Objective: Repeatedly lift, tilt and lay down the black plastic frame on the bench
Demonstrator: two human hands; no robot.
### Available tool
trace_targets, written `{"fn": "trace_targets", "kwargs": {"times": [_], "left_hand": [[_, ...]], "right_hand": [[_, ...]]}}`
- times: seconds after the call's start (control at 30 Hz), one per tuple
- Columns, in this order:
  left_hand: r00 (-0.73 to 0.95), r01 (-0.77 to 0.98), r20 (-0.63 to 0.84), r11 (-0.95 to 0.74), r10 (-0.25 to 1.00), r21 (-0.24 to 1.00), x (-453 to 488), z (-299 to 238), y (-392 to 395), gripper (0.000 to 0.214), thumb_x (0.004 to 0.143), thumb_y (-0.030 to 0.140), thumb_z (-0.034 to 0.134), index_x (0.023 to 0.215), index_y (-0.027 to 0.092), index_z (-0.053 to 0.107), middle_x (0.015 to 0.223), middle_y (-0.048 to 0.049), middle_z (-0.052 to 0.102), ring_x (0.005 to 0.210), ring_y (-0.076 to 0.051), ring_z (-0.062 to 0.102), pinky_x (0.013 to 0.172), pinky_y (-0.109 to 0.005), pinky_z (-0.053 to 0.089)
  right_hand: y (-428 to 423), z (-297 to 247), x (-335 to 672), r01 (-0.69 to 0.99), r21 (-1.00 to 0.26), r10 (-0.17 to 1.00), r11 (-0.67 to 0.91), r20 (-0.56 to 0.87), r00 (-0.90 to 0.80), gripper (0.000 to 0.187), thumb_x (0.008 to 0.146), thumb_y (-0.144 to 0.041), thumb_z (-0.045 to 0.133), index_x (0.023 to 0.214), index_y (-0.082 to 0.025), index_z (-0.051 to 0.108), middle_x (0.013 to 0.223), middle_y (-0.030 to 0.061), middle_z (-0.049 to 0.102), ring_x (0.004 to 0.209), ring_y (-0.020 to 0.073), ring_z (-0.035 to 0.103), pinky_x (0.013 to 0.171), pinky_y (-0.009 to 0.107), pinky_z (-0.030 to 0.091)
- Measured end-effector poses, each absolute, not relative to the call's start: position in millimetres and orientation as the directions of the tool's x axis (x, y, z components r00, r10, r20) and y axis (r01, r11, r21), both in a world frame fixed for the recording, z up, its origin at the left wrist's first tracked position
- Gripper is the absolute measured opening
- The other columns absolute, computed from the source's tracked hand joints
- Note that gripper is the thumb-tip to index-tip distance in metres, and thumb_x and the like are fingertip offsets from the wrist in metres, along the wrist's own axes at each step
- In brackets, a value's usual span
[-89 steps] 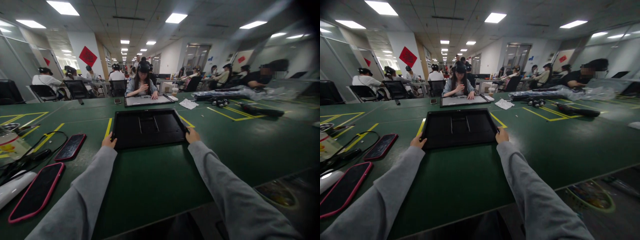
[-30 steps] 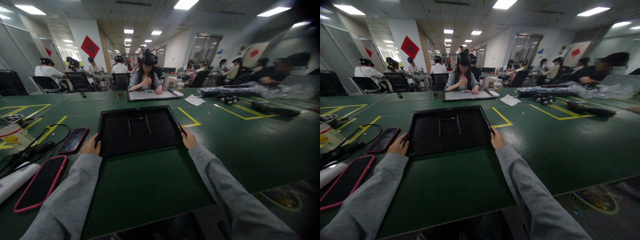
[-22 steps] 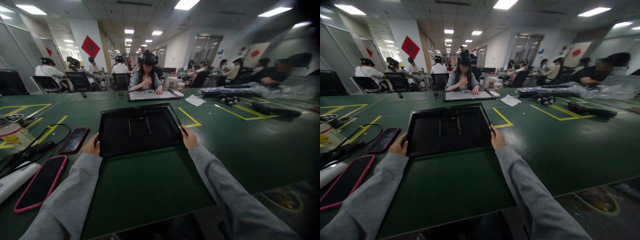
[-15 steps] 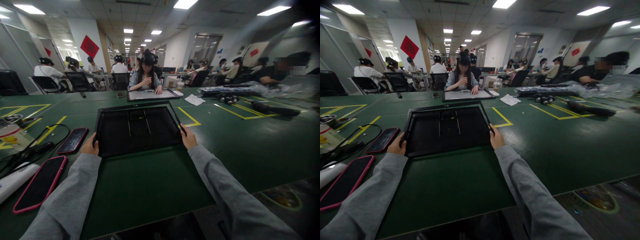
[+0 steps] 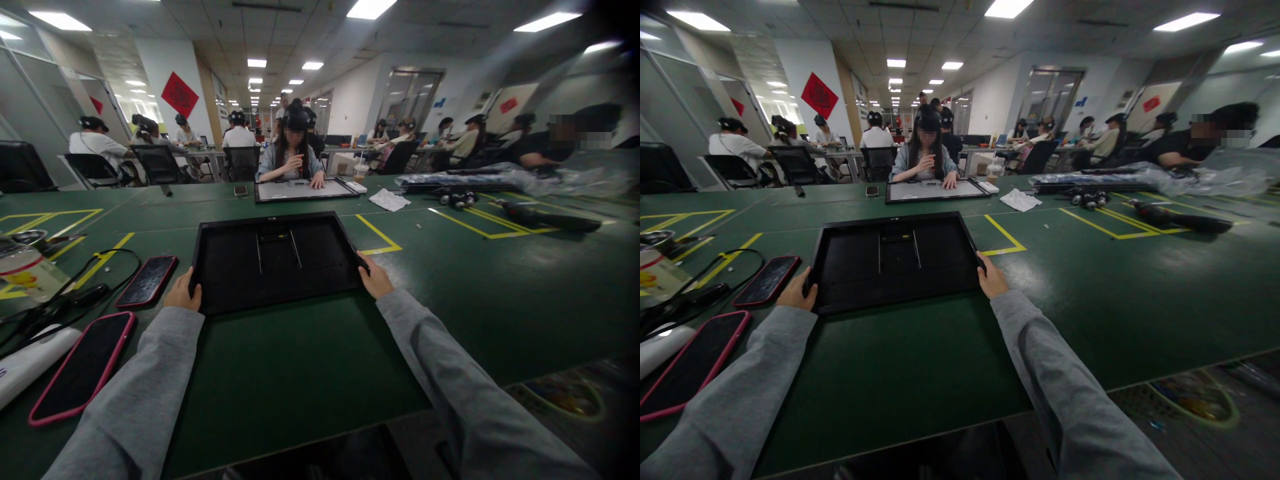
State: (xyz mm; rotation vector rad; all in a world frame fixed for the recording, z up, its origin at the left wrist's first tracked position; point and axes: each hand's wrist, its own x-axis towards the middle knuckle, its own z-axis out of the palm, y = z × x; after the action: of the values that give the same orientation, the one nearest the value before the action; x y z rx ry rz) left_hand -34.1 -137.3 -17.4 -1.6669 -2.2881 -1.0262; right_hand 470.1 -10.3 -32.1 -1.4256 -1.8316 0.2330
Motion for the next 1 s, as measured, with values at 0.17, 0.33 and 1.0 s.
{"fn": "trace_targets", "kwargs": {"times": [0.17,0.33,1.0], "left_hand": [[-0.359,0.885,0.466,0.136,0.808,0.445,-37,-18,-137,0.058,0.086,0.035,0.044,0.142,0.017,0.044,0.134,-0.0122,0.054,0.122,-0.027,0.052,0.104,-0.042,0.041],[-0.353,0.887,0.451,0.14,0.82,0.44,-40,-21,-135,0.06,0.086,0.036,0.042,0.142,0.014,0.042,0.136,-0.0135,0.052,0.121,-0.027,0.053,0.103,-0.041,0.042],[-0.352,0.844,0.443,0.075,0.824,0.532,-29,-2,-140,0.053,0.086,0.037,0.048,0.134,0.014,0.054,0.125,-0.0125,0.062,0.107,-0.023,0.062,0.098,-0.039,0.047]], "right_hand": [[-11,-31,469,0.737,-0.574,0.882,0.356,0.467,-0.062,0.052,0.086,-0.023,0.045,0.138,-0.023,0.049,0.134,0.0044,0.058,0.123,0.0241,0.054,0.108,0.045,0.042],[-11,-30,469,0.742,-0.565,0.887,0.361,0.455,-0.085,0.052,0.087,-0.023,0.043,0.139,-0.02,0.048,0.136,0.0073,0.056,0.125,0.025,0.053,0.109,0.046,0.04],[-3,-34,479,0.73,-0.603,0.876,0.322,0.482,0.011,0.052,0.082,-0.02,0.046,0.134,-0.02,0.053,0.13,0.0075,0.061,0.121,0.0261,0.055,0.108,0.049,0.04]]}}
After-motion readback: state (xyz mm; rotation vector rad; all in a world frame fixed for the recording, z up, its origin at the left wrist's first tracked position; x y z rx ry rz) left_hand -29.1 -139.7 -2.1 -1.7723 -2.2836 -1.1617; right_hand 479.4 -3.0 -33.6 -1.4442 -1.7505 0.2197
